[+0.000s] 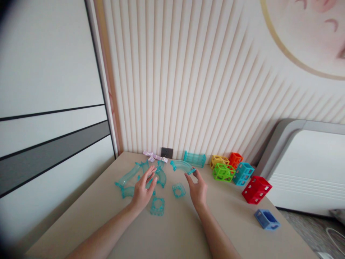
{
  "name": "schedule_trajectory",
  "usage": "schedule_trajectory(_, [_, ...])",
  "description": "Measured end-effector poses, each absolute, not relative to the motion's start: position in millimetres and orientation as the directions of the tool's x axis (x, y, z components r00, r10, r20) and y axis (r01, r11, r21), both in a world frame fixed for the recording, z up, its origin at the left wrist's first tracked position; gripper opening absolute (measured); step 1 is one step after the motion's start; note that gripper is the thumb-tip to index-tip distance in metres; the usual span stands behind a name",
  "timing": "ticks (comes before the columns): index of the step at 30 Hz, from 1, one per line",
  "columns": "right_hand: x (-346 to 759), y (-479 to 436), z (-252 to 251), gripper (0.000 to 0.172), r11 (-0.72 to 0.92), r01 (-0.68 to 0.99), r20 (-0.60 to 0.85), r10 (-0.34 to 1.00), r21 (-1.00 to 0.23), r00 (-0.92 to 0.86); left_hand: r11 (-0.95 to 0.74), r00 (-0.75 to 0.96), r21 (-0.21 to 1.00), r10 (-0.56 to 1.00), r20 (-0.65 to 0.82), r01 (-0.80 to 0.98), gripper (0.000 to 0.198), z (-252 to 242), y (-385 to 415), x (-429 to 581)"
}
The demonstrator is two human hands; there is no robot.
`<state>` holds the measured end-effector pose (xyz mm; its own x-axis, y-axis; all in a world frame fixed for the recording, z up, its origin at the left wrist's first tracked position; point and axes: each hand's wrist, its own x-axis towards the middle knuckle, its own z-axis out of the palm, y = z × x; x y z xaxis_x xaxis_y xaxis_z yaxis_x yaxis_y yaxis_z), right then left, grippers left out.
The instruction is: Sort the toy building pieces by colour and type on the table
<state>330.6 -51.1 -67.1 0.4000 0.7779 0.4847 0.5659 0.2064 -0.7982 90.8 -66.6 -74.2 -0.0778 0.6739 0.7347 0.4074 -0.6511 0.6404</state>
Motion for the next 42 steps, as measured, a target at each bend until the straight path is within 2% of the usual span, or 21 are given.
schedule_trajectory(7, [352, -41, -77, 0.066, 0.171, 0.569, 0.472, 0.765, -0.805, 0.439, -0.599, -0.12, 0.524, 0.582, 0.804, 0.606, 0.033, -47, -66, 45])
schedule_trajectory(15, [342, -42, -79, 0.067, 0.146, 0.616, 0.461, 0.798, -0.774, 0.389, -0.5, 0.116, 0.331, 0.671, 0.732, 0.8, 0.028, -64, -100, -40])
schedule_trajectory(19, [340, -43, -82, 0.069, 0.139, 0.625, 0.45, 0.811, -0.768, 0.373, -0.494, 0.245, 0.225, 0.715, 0.654, 0.84, 0.028, -79, -120, -56])
schedule_trajectory(25, [341, -44, -84, 0.065, 0.149, 0.645, 0.464, 0.813, -0.749, 0.351, -0.485, 0.325, 0.108, 0.717, 0.617, 0.868, 0.029, -94, -133, -53])
schedule_trajectory(34, [339, -44, -83, 0.07, 0.142, 0.654, 0.455, 0.823, -0.743, 0.339, -0.395, 0.308, 0.069, 0.804, 0.508, 0.916, 0.034, -109, -122, -51])
schedule_trajectory(42, [339, -44, -81, 0.069, 0.117, 0.649, 0.428, 0.835, -0.752, 0.345, -0.412, 0.327, 0.053, 0.79, 0.519, 0.91, 0.03, -111, -130, -53])
